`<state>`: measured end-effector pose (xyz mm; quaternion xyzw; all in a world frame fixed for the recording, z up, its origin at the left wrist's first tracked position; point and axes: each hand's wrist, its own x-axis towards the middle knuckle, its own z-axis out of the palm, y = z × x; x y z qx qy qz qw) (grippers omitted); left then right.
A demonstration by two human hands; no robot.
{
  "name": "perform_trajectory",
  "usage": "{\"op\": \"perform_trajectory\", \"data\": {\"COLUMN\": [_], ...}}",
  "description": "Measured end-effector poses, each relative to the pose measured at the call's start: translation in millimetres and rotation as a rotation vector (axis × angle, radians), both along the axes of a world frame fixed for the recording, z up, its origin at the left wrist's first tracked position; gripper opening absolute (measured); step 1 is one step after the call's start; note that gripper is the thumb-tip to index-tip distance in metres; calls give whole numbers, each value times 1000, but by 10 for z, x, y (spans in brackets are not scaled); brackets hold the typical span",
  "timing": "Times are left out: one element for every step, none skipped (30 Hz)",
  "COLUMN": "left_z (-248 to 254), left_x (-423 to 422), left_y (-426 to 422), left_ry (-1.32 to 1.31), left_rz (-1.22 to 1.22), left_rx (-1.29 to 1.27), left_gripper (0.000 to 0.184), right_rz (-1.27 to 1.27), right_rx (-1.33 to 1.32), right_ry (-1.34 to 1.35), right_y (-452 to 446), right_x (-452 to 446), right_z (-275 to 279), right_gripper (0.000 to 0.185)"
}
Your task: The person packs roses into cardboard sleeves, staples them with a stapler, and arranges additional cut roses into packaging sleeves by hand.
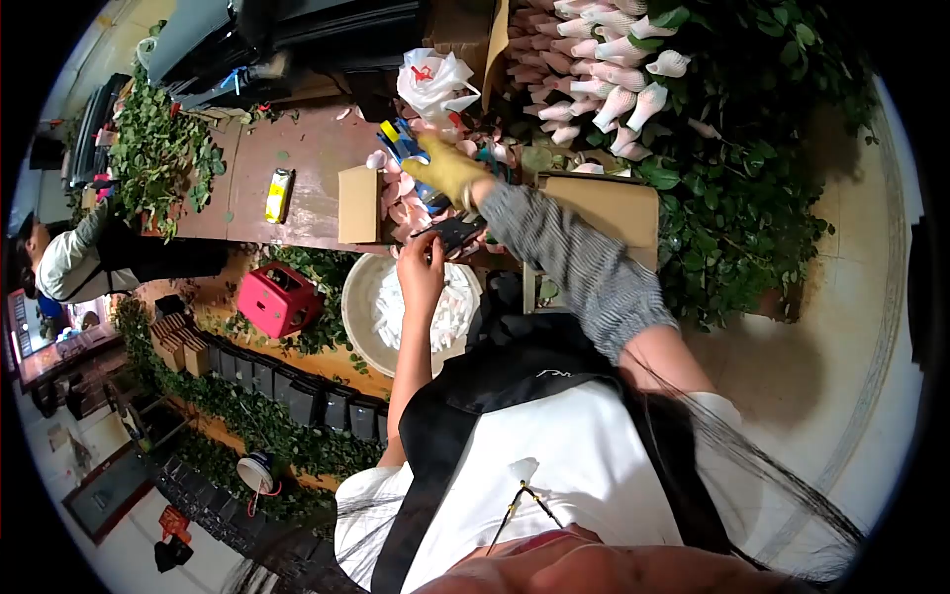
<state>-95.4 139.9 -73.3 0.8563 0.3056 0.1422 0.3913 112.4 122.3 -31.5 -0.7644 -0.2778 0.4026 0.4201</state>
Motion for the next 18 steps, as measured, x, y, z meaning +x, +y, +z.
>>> {"op": "perform_trajectory", "data": {"left_z": [-22,-1,30,45,-16,-26,-6,21,77,33,-40,-173,-200,-283,-397,-409,-416,-531], "left_x": [4,11,20,11,-13,-20,23,66,133,221,293,318,347,374,402,446,487,519], "left_y": [69,136,190,257,341,398,448,474,481,443,406,450,437,442,457,445,407,330], "left_ry": [-4,-37,-70,-87,-195,-239,-293,-208,-122,-123,-119,-123,-89,-77,-63,-50,-54,25], "left_rz": [7,71,138,213,220,229,235,128,33,-21,-80,-135,-70,-31,1,33,33,-25], "left_rx": [14,-59,-138,-224,-430,-602,-773,-792,-815,-871,-922,-863,-867,-841,-814,-822,-811,-773], "left_gripper": [22,24,27,30,40,44,48,56,47,42,37,30,29,28,28,27,28,29], "right_rz": [115,18,-62,-50,-42,-23,-3,58,122,117,105,101,90,156,158,155,151,98], "right_rx": [-116,72,262,204,139,122,108,35,-37,-93,-143,-150,-156,-142,-46,33,114,139], "right_ry": [168,322,484,281,84,126,158,64,-30,101,236,244,251,138,-5,-18,-37,-12], "right_y": [206,94,-22,-165,-383,-607,-827,-1077,-1315,-1529,-1671,-1716,-1707,-1699,-1668,-1632,-1598,-1551], "right_x": [139,28,-88,-198,-325,-543,-734,-903,-1051,-1196,-1317,-1372,-1367,-1297,-1282,-1250,-1206,-1175], "right_z": [-403,-210,1,370,542,493,424,405,374,208,65,38,117,180,175,252,340,404], "right_gripper": [40,30,28,27,27,28,29,30,31,31,31,31,31,31,30,29,29,27]}}
